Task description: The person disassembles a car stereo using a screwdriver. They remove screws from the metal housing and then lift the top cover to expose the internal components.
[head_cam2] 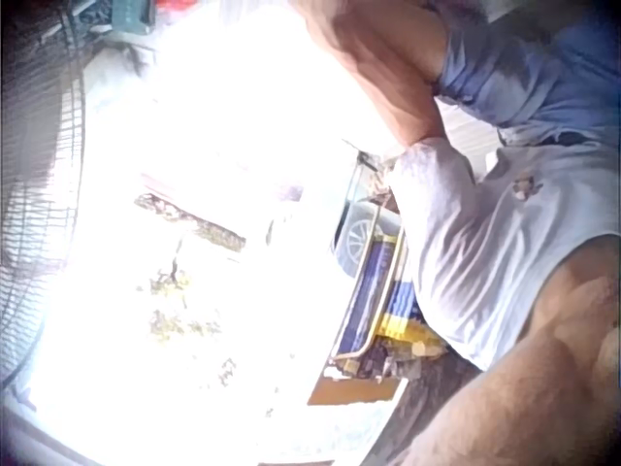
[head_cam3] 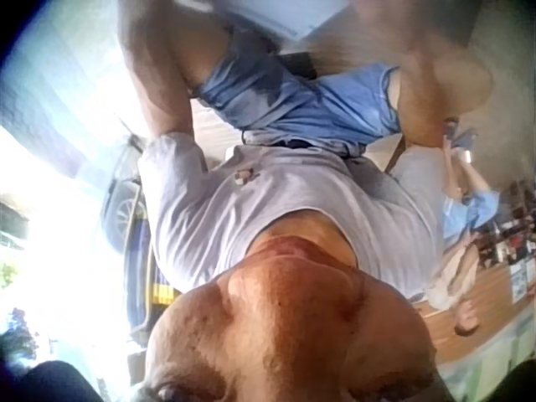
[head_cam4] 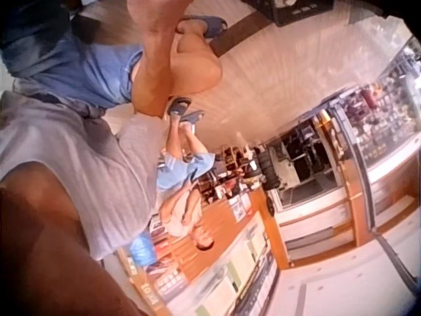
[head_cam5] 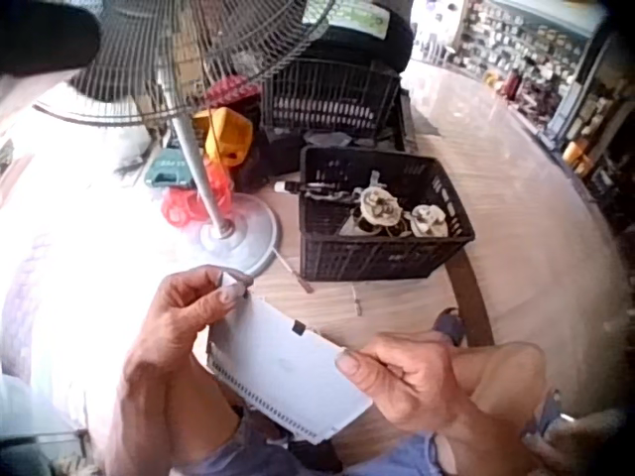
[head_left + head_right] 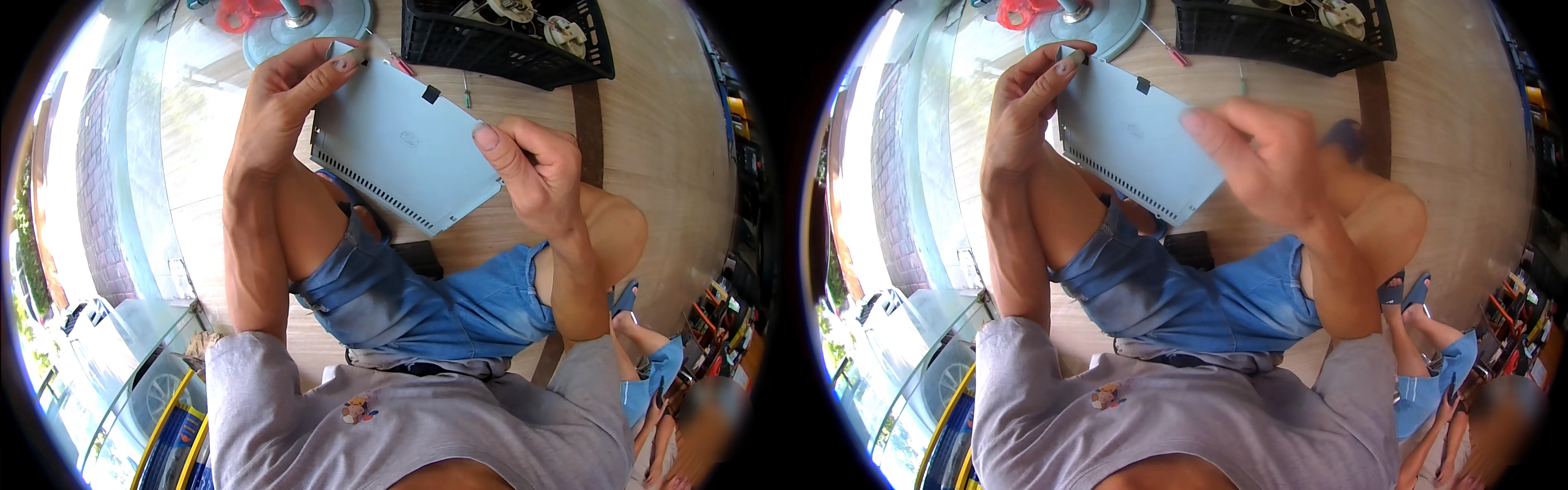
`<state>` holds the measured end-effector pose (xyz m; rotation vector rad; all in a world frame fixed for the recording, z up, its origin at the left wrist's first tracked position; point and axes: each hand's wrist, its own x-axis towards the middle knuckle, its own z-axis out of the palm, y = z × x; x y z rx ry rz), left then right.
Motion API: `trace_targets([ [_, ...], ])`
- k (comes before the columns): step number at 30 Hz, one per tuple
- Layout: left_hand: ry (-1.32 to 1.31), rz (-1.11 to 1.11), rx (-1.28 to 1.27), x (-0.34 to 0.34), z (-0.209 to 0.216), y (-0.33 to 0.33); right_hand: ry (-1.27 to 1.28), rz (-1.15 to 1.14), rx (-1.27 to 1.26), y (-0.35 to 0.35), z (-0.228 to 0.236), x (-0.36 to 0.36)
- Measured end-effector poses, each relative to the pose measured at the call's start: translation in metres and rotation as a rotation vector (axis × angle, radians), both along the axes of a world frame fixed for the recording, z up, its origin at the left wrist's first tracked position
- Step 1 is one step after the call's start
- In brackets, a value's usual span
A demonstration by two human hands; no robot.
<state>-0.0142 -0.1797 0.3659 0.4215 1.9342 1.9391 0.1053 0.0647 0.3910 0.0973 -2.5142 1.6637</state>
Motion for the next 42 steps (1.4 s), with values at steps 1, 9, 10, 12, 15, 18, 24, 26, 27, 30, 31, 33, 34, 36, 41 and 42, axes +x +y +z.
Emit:
trace_targets([
  [1,0.003,-0.007,0.005,0.0,0.0,0.003,0.003,-0.007,0.005,0.003,-0.001,0.0],
  [9,0.135,-0.062,0.082,0.009,-0.003,0.014,-0.123,0.053,-0.069,0.021,0.003,0.0],
  [10,0.107,-0.061,0.081,0.01,-0.002,0.016,-0.123,0.048,-0.066,0.021,0.006,0.0],
  [12,0.092,-0.111,0.069,0.011,-0.005,0.016,-0.184,0.036,-0.154,0.021,0.011,0.001],
  [15,0.101,-0.154,0.025,0.009,-0.008,0.014,-0.228,0.061,-0.14,0.028,0.007,-0.002],
  [18,0.117,-0.131,-0.024,0.01,-0.007,0.012,-0.222,0.058,-0.148,0.024,0.012,-0.004],
  [24,0.169,-0.028,-0.097,0.006,-0.002,0.038,-0.264,-0.003,-0.091,0.043,0.013,-0.001],
  [26,0.148,-0.026,-0.163,-0.004,-0.004,0.033,-0.243,-0.043,-0.073,0.042,0.014,-0.001],
  [27,0.059,-0.035,-0.194,-0.004,-0.014,0.039,-0.2,-0.069,-0.073,0.052,0.006,0.006],
  [30,0.112,0.141,-0.162,-0.001,0.0,0.023,0.023,0.045,-0.095,0.05,0.013,-0.01],
  [31,0.146,0.161,-0.18,0.003,-0.001,0.022,0.098,0.066,-0.101,0.048,0.006,-0.012],
  [33,0.131,0.191,-0.21,0.012,0.011,0.015,0.087,0.056,-0.067,0.037,0.006,-0.014],
  [34,0.155,0.18,-0.208,0.006,-0.006,0.018,0.094,0.03,-0.037,0.043,0.004,-0.007],
  [36,0.112,0.216,-0.149,0.004,-0.004,0.024,0.06,0.009,-0.075,0.036,0.01,-0.006],
  [41,0.094,0.087,-0.062,-0.022,-0.041,0.012,-0.056,0.009,-0.128,0.028,0.001,-0.008],
  [42,0.101,0.106,-0.048,-0.022,-0.044,0.014,-0.049,0.002,-0.121,0.029,0.001,-0.008],
])
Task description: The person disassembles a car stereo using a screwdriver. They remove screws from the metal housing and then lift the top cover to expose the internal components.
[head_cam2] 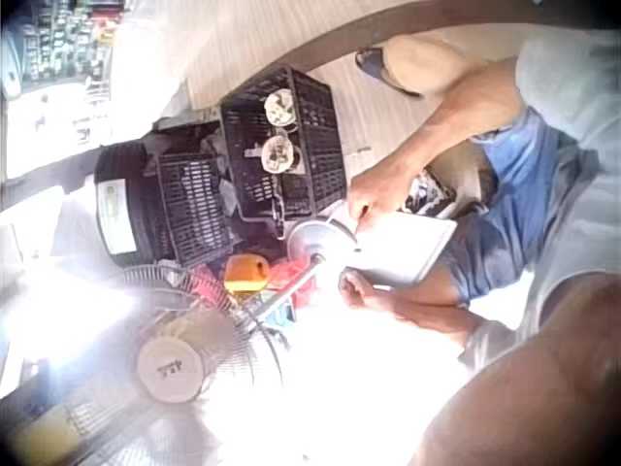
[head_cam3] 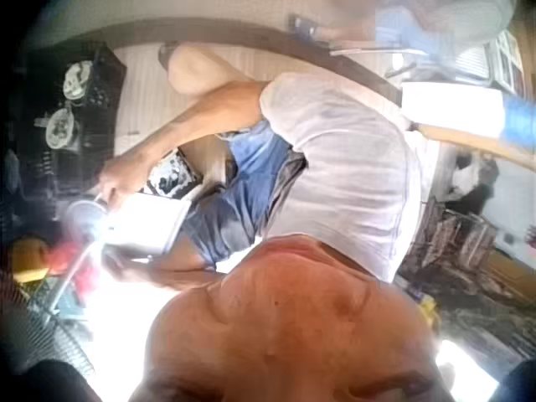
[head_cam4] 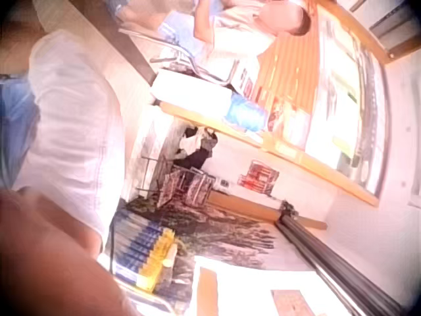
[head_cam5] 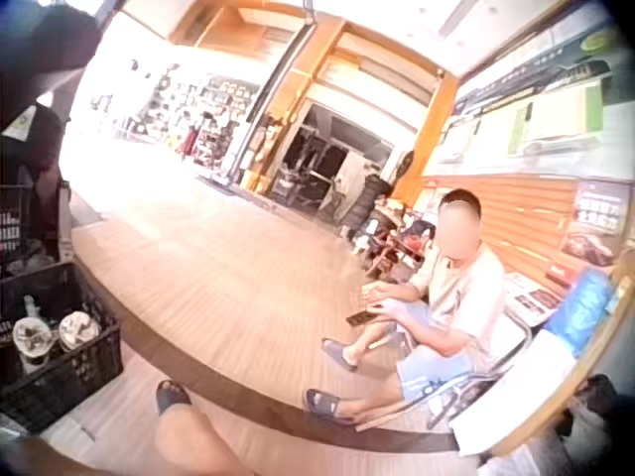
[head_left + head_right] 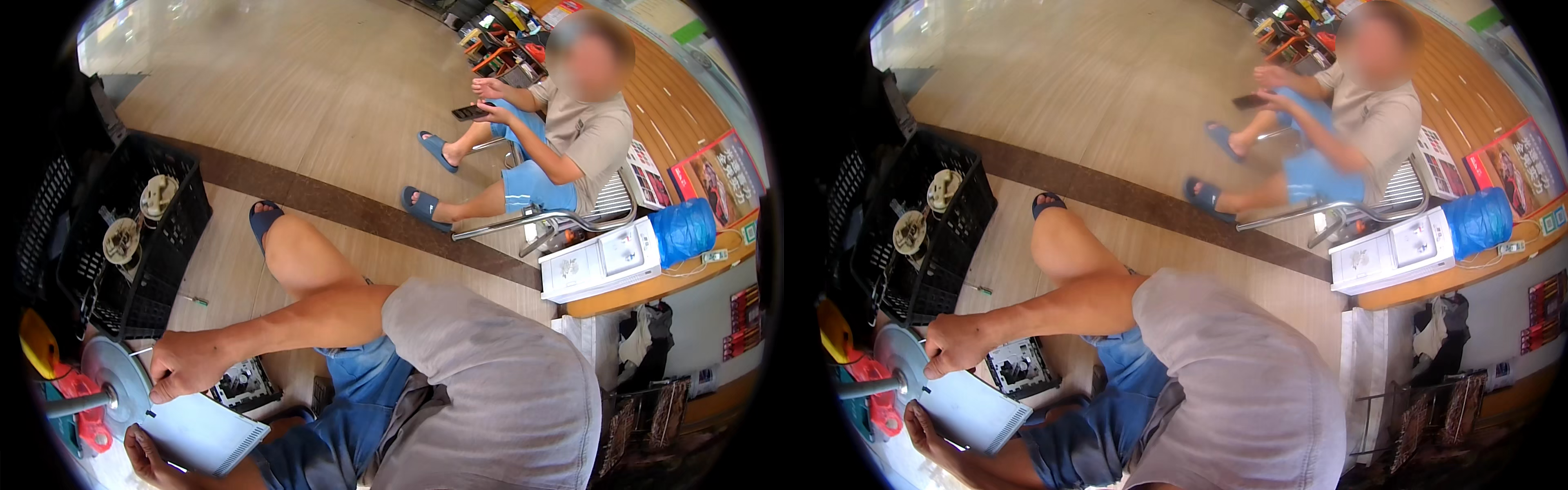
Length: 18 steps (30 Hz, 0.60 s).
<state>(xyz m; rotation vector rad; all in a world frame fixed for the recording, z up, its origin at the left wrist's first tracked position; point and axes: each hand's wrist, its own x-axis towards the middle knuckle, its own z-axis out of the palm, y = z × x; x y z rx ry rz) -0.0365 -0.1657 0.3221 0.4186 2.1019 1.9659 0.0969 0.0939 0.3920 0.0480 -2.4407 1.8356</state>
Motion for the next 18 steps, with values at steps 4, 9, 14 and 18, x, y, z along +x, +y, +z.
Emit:
trace_targets([
  [4,0.027,0.033,-0.032,-0.003,0.005,0.001,-0.078,0.018,-0.066,-0.004,0.003,-0.002],
  [9,0.059,0.043,-0.092,0.005,0.006,0.022,-0.033,0.02,-0.025,0.003,-0.007,0.0],
  [14,0.035,0.075,-0.087,0.005,0.012,0.013,0.01,0.05,-0.041,-0.003,-0.009,-0.004],
  [18,0.055,0.112,-0.095,0.009,0.016,0.014,-0.055,0.066,-0.041,-0.004,0.002,0.001],
])
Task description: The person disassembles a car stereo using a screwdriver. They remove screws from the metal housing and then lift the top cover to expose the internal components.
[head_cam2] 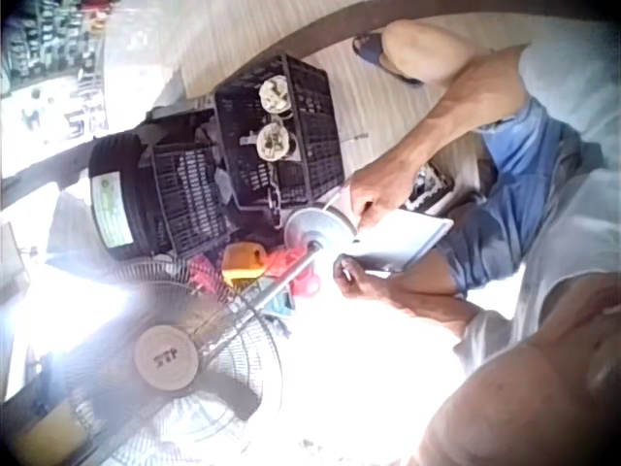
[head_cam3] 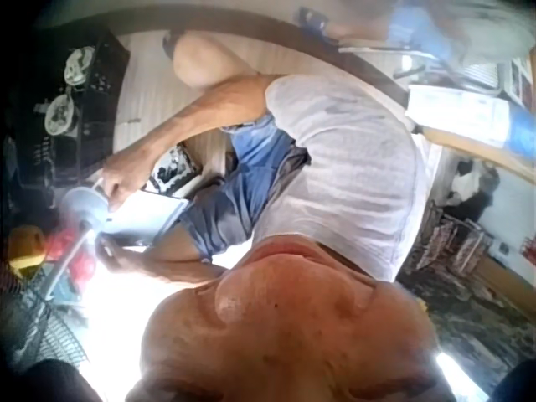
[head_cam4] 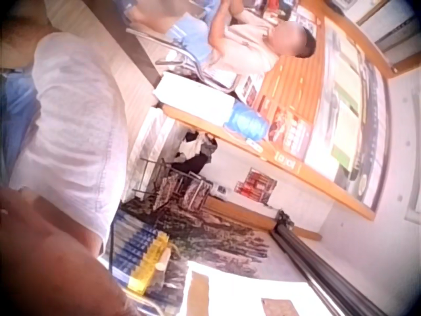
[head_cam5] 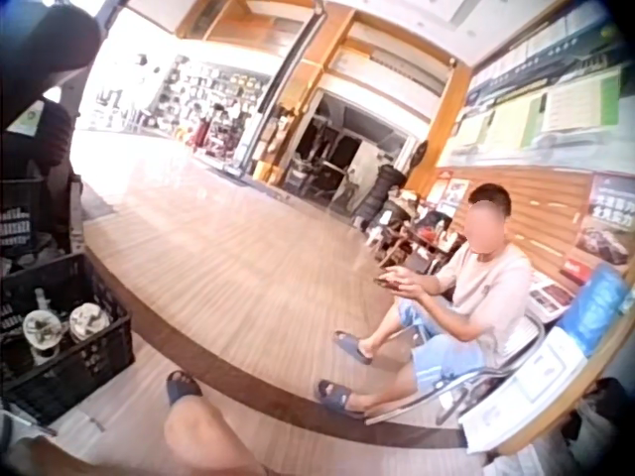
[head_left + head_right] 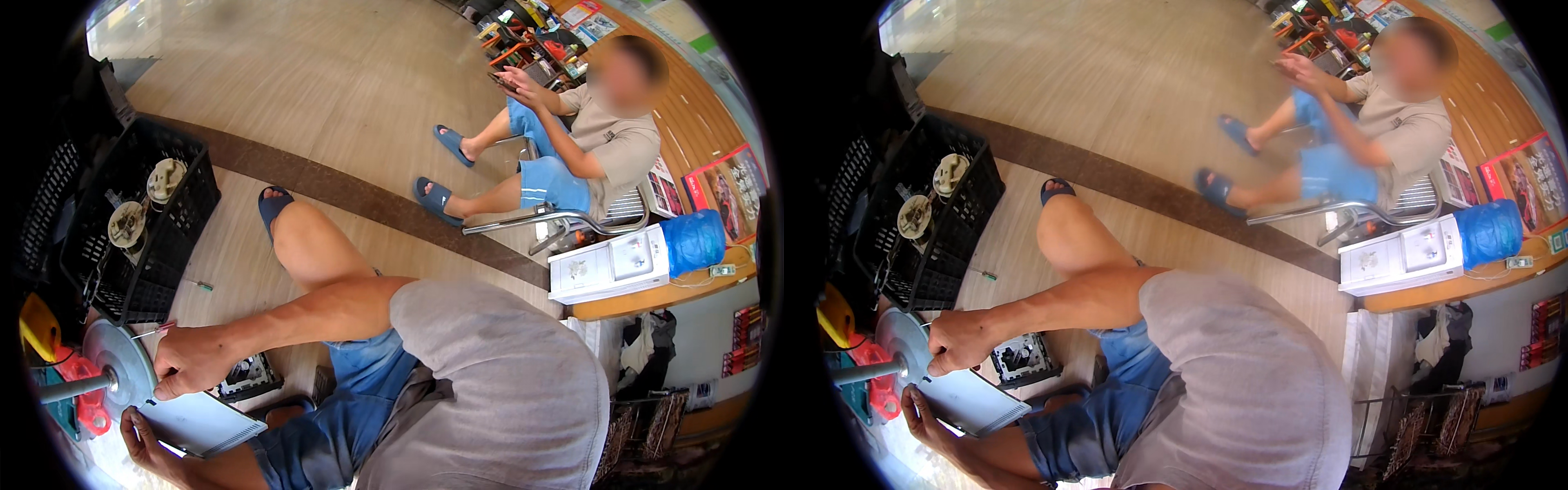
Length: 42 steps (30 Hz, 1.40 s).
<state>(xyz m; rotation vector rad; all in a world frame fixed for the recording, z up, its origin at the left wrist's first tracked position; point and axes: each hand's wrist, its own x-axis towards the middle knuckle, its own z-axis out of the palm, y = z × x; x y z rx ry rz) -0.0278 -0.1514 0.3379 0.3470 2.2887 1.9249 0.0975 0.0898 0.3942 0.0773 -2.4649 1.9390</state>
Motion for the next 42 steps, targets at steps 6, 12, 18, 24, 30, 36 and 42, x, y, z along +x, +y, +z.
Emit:
trace_targets([
  [6,-0.108,0.038,0.006,0.007,0.009,0.006,-0.008,0.013,-0.048,0.0,-0.002,0.001],
  [12,-0.066,0.04,-0.024,0.004,0.009,0.005,0.021,-0.01,-0.073,-0.002,-0.008,-0.004],
  [18,-0.025,-0.004,-0.046,-0.009,-0.009,-0.01,-0.019,-0.015,-0.112,0.0,-0.002,-0.004],
  [24,-0.021,-0.025,-0.044,-0.013,-0.019,-0.018,0.022,-0.002,-0.106,-0.001,-0.009,-0.008],
  [30,0.085,-0.053,-0.032,-0.015,-0.025,-0.014,0.002,0.007,-0.054,0.002,-0.01,-0.007],
  [36,0.13,0.064,-0.092,-0.01,-0.017,-0.02,0.164,0.024,-0.005,0.0,-0.011,-0.01],
  [42,0.196,-0.067,-0.01,0.008,-0.003,0.005,-0.087,0.169,0.011,0.0,-0.006,-0.01],
])
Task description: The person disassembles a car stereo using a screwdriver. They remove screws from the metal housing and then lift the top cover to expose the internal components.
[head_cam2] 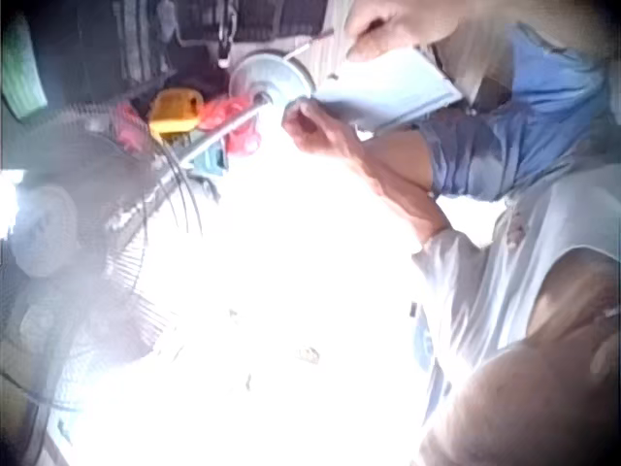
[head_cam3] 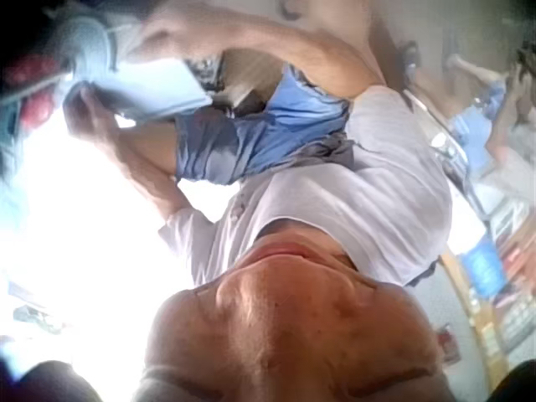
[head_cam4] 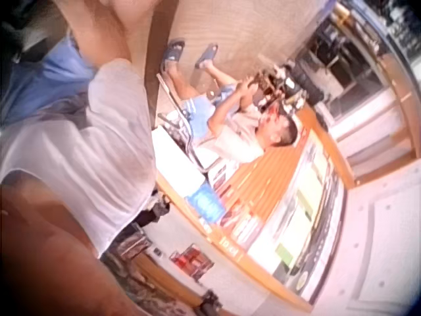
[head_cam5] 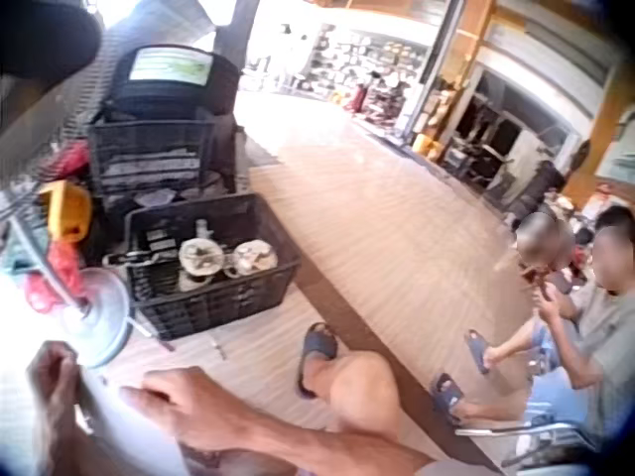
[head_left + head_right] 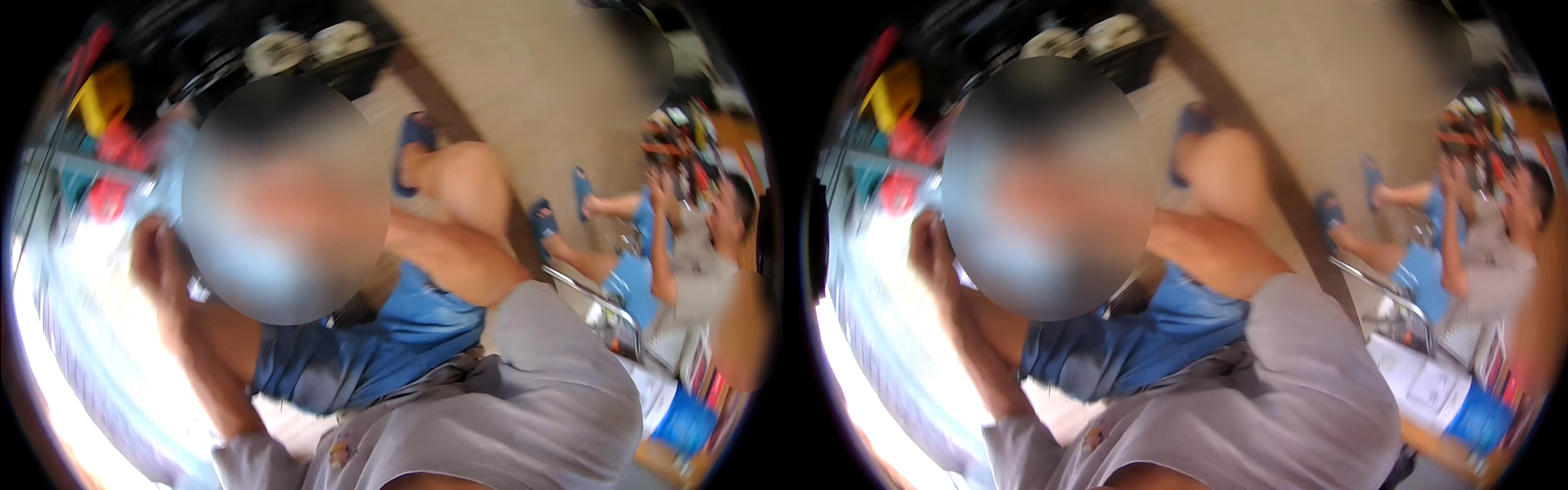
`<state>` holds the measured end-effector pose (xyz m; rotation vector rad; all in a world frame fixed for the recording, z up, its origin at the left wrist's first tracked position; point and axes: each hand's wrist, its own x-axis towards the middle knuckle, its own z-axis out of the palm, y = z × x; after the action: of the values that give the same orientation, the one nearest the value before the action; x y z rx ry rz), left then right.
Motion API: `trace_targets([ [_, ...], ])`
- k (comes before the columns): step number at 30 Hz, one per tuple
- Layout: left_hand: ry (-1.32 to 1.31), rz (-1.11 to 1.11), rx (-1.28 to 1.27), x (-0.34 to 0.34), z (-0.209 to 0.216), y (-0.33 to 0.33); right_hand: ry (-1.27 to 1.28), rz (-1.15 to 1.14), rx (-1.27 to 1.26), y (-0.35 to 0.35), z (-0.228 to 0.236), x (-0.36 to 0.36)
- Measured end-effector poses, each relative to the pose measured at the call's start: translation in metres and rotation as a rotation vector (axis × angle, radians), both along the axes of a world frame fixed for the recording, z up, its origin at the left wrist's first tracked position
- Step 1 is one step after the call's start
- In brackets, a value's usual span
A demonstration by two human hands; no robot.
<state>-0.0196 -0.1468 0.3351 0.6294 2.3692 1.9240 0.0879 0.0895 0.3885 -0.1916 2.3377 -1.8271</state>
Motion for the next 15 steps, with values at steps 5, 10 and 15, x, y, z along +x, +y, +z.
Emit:
trace_targets([
  [5,-0.1,0.044,0.049,0.006,0.015,0.015,0.045,-0.217,-0.015,0.004,0.006,0.008],
  [10,-0.211,-0.028,0.162,0.011,0.022,0.021,0.028,-0.226,-0.031,0.008,0.015,0.012],
  [15,-0.19,-0.103,0.119,-0.005,0.038,0.037,0.098,-0.276,-0.056,0.018,0.023,0.013],
])
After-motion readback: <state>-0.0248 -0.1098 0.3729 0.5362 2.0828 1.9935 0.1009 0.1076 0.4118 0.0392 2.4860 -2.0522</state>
